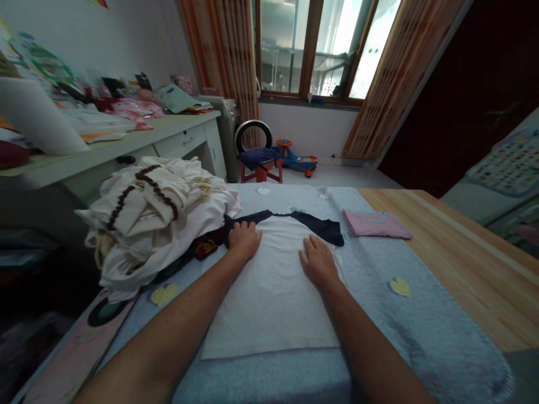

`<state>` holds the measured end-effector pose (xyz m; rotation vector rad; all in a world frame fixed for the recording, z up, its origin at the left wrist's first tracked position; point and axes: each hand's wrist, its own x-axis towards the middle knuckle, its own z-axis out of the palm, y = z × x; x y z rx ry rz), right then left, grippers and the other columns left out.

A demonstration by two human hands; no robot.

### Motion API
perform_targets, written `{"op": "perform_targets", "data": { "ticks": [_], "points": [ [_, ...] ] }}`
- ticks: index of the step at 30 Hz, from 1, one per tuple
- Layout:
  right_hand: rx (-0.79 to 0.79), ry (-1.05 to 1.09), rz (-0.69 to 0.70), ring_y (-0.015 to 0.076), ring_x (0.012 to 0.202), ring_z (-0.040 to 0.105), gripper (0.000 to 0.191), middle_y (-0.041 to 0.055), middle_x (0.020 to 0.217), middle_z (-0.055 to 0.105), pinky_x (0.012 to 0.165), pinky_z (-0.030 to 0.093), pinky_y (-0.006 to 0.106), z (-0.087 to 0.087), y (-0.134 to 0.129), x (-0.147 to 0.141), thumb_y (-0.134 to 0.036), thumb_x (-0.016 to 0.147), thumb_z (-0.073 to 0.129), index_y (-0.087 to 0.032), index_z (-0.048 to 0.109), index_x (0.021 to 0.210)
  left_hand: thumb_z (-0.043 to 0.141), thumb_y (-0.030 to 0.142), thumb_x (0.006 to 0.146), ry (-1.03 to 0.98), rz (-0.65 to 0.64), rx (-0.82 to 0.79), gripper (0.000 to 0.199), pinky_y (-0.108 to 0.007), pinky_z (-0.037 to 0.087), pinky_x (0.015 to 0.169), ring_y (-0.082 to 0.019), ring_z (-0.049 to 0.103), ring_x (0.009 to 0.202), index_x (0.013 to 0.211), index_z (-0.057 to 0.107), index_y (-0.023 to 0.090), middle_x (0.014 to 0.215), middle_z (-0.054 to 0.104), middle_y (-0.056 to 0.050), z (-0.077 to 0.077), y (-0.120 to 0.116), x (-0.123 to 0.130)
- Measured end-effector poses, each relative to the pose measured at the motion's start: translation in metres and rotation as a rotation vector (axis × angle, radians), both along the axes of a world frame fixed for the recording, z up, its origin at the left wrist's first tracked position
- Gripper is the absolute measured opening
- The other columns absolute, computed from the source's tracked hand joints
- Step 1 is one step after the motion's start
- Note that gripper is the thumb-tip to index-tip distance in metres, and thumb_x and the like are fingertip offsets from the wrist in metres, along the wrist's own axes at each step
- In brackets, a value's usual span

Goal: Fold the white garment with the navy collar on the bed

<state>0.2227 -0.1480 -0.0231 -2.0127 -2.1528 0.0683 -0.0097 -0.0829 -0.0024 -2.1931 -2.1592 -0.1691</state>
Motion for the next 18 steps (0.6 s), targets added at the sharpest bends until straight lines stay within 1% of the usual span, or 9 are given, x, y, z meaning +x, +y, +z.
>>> {"op": "perform_targets", "data": {
  "ticks": [2, 4, 7, 10, 12, 14, 16, 18],
  "points": [
    [-0.003, 0.037, 0.077, 0.0241, 0.142, 0.036, 0.046, 0.0121, 0.154, 0.042, 0.118, 0.024, 0.039, -0.001, 0.001, 0.001, -0.030, 0.098, 0.041, -0.015, 0.051, 0.140, 0.037, 0.054, 0.097, -0.012, 0.036, 0.025, 0.053, -0.046, 0.044, 0.093, -0.036, 0.051, 0.117, 0.123, 0.062, 0.015, 0.126, 0.061, -0.019, -0.004, 0.002, 0.004],
    [0.001, 0.066, 0.134, 0.0219, 0.143, 0.036, 0.045, 0.0096, 0.153, 0.044, 0.119, 0.025, 0.038, -0.002, 0.001, 0.002, -0.026, 0.098, 0.040, -0.016, 0.052, 0.140, 0.038, 0.057, 0.096, -0.017, 0.051, 0.068, 0.058, -0.048, 0.042, 0.097, -0.038, 0.049, 0.122, 0.131, 0.057, 0.016, 0.135, 0.056, -0.020, -0.012, 0.002, 0.008],
    [0.010, 0.090, 0.153, 0.0215, 0.143, 0.036, 0.045, 0.0088, 0.153, 0.045, 0.119, 0.026, 0.038, -0.001, 0.001, 0.004, -0.024, 0.097, 0.042, -0.017, 0.053, 0.140, 0.037, 0.060, 0.095, -0.019, 0.055, 0.082, 0.064, -0.050, 0.036, 0.104, -0.041, 0.040, 0.134, 0.142, 0.048, 0.018, 0.149, 0.045, -0.019, -0.021, 0.002, 0.010],
    [0.021, 0.099, 0.148, 0.0220, 0.143, 0.037, 0.046, 0.0092, 0.153, 0.045, 0.119, 0.026, 0.039, 0.000, -0.001, 0.004, -0.024, 0.095, 0.043, -0.017, 0.054, 0.139, 0.038, 0.060, 0.095, -0.031, 0.067, 0.035, 0.066, -0.053, 0.034, 0.106, -0.043, 0.036, 0.138, 0.145, 0.046, 0.018, 0.152, 0.042, -0.020, -0.021, 0.003, 0.011],
    [0.031, 0.103, 0.145, 0.0222, 0.142, 0.038, 0.045, 0.0093, 0.152, 0.046, 0.119, 0.027, 0.039, 0.001, -0.001, 0.003, -0.024, 0.095, 0.044, -0.017, 0.054, 0.139, 0.040, 0.054, 0.095, -0.027, 0.047, 0.030, 0.062, -0.054, 0.032, 0.108, -0.044, 0.034, 0.140, 0.143, 0.048, 0.016, 0.153, 0.040, -0.020, -0.017, 0.005, 0.014],
    [0.035, 0.106, 0.145, 0.0221, 0.142, 0.039, 0.045, 0.0091, 0.152, 0.046, 0.119, 0.027, 0.039, 0.002, -0.002, 0.003, -0.024, 0.096, 0.044, -0.017, 0.055, 0.139, 0.041, 0.041, 0.097, -0.008, -0.049, 0.053, 0.050, -0.052, 0.028, 0.112, -0.039, 0.033, 0.142, 0.139, 0.052, 0.016, 0.155, 0.040, -0.017, -0.013, 0.007, 0.019],
    [0.031, 0.109, 0.146, 0.0217, 0.141, 0.039, 0.045, 0.0089, 0.152, 0.046, 0.119, 0.027, 0.038, 0.003, -0.002, 0.003, -0.025, 0.096, 0.044, -0.018, 0.055, 0.138, 0.040, 0.028, 0.097, -0.003, -0.204, 0.053, 0.043, -0.046, 0.028, 0.114, -0.031, 0.038, 0.140, 0.135, 0.055, 0.017, 0.152, 0.045, -0.014, -0.009, 0.010, 0.024],
    [0.026, 0.115, 0.148, 0.0216, 0.141, 0.039, 0.044, 0.0088, 0.152, 0.047, 0.119, 0.027, 0.038, 0.004, -0.002, 0.004, -0.025, 0.096, 0.044, -0.017, 0.055, 0.138, 0.038, 0.027, 0.098, -0.024, -0.313, 0.023, 0.041, -0.041, 0.033, 0.111, -0.026, 0.044, 0.135, 0.133, 0.056, 0.019, 0.147, 0.051, -0.012, -0.009, 0.015, 0.028]
  ]
}}
